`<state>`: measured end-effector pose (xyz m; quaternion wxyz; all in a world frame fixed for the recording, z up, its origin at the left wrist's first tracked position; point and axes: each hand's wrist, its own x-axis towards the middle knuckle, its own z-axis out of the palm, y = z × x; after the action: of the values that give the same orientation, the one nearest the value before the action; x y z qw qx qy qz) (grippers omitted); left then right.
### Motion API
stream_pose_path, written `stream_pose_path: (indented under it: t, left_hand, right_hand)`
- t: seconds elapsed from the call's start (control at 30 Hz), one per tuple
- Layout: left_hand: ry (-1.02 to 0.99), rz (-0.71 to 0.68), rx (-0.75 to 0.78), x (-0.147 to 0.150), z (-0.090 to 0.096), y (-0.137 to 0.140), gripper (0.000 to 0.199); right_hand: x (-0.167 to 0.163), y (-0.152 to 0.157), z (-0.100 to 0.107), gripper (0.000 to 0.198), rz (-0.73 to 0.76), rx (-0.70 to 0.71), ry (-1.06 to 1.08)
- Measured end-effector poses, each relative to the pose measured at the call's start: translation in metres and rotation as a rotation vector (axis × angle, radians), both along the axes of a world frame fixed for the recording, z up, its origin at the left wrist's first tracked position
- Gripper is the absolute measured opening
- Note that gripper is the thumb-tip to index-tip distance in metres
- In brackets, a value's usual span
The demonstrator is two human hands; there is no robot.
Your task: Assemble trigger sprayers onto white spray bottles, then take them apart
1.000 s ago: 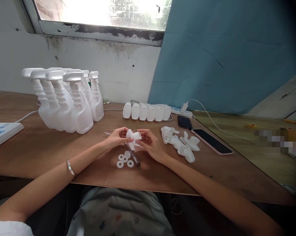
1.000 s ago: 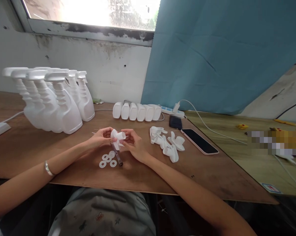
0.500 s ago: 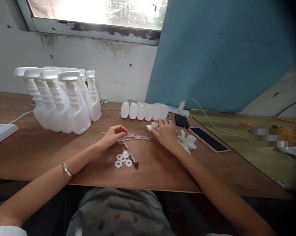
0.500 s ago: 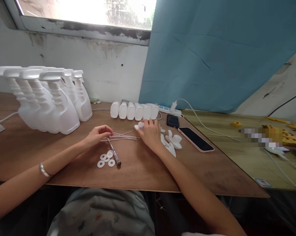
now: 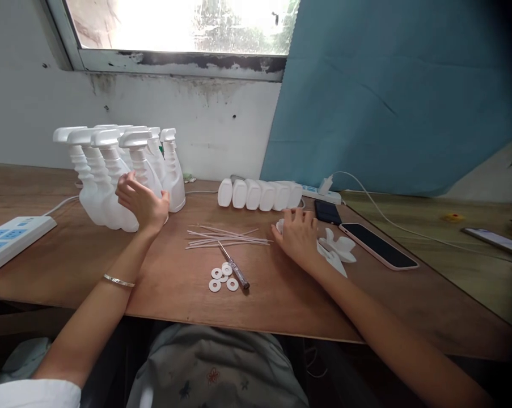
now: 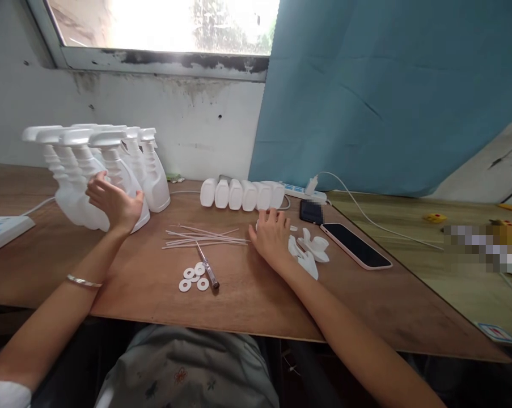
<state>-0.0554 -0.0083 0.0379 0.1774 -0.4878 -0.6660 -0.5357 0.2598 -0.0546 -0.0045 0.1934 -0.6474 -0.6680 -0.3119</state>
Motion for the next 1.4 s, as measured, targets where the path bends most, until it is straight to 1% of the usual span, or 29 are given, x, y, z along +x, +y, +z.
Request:
stream_pose_path:
  t: [0.07, 0.17, 0.3, 0.4, 0.47, 0.53, 0.6, 0.67, 0.73, 0.77, 0.83, 0.87, 0.93, 1.0, 1.07, 1.17, 1.23, 1.27, 1.3, 1.4]
  left_hand:
    - [-0.012, -0.003, -0.052, -0.007, -0.003, 0.005, 0.075]
    - [-0.012, 0.005, -0.092, -0.011, -0.007, 0.009, 0.074]
    - [-0.037, 0.021, -0.080, -0.014, -0.006, 0.008, 0.059]
    - [0.024, -0.006, -0.053, -0.011, 0.001, 0.003, 0.052]
    - [0.088, -0.040, 0.005, -0.004, 0.004, -0.003, 0.051]
    - [0.155, -0.105, 0.070, 0.007, 0.004, -0.012, 0.051]
    - [0.236, -0.203, 0.098, 0.022, -0.001, -0.023, 0.050]
    - [0.348, -0.343, 0.076, 0.039, -0.011, -0.033, 0.044]
    - [0.502, -0.518, 0.029, 0.055, -0.021, -0.042, 0.038]
    - [0.580, -0.600, 0.009, 0.062, -0.026, -0.046, 0.036]
    - [0.705, -0.725, -0.022, 0.072, -0.032, -0.052, 0.034]
    - [0.743, -0.766, -0.038, 0.075, -0.033, -0.054, 0.035]
    - [0.762, -0.797, -0.072, 0.078, -0.034, -0.056, 0.037]
    - [0.733, -0.804, -0.098, 0.077, -0.032, -0.056, 0.038]
    - [0.693, -0.804, -0.093, 0.073, -0.029, -0.054, 0.041]
    - [0.646, -0.744, -0.040, 0.063, -0.026, -0.046, 0.051]
    - [0.589, -0.693, -0.023, 0.055, -0.023, -0.038, 0.057]
    - [0.550, -0.693, -0.021, 0.051, -0.022, -0.034, 0.058]
    - [0.503, -0.714, -0.024, 0.047, -0.021, -0.031, 0.058]
    - [0.331, -0.834, -0.042, 0.041, -0.017, -0.028, 0.058]
  right_hand:
    - [-0.004, -0.001, -0.002, 0.038, 0.084, 0.030, 0.028]
    - [-0.012, -0.005, -0.005, 0.035, 0.192, 0.027, 0.081]
    - [-0.020, -0.012, -0.003, 0.033, 0.284, 0.010, 0.138]
    - [-0.024, -0.017, 0.001, 0.030, 0.379, 0.024, 0.214]
    - [-0.026, -0.020, 0.004, 0.027, 0.482, 0.023, 0.319]
    - [-0.029, -0.022, 0.005, 0.024, 0.604, -0.010, 0.470]
    - [-0.032, -0.024, 0.005, 0.027, 0.712, -0.098, 0.659]
    - [-0.035, -0.025, 0.004, 0.034, 0.795, -0.213, 0.852]
    - [-0.037, -0.027, 0.002, 0.041, 0.854, -0.281, 1.038]
    - [-0.038, -0.028, 0.001, 0.041, 0.870, -0.284, 1.133]
    - [-0.040, -0.030, -0.002, 0.038, 0.868, -0.241, 1.310]
    - [-0.041, -0.031, -0.003, 0.035, 0.851, -0.205, 1.381]
    - [-0.042, -0.032, -0.004, 0.029, 0.791, -0.123, 1.489]
    - [-0.044, -0.030, -0.002, 0.027, 0.720, -0.044, 1.591]
    - [-0.043, -0.026, 0.002, 0.030, 0.674, 0.024, 1.715]
    - [-0.036, -0.018, 0.013, 0.032, 0.683, 0.094, 1.911]
    - [-0.027, -0.013, 0.019, 0.033, 0.693, 0.098, 2.030]
    - [-0.022, -0.010, 0.022, 0.033, 0.697, 0.085, 2.077]
    - [-0.018, -0.008, 0.023, 0.033, 0.701, 0.068, 2.111]
    - [-0.010, -0.003, 0.025, 0.035, 0.735, 0.014, 2.155]
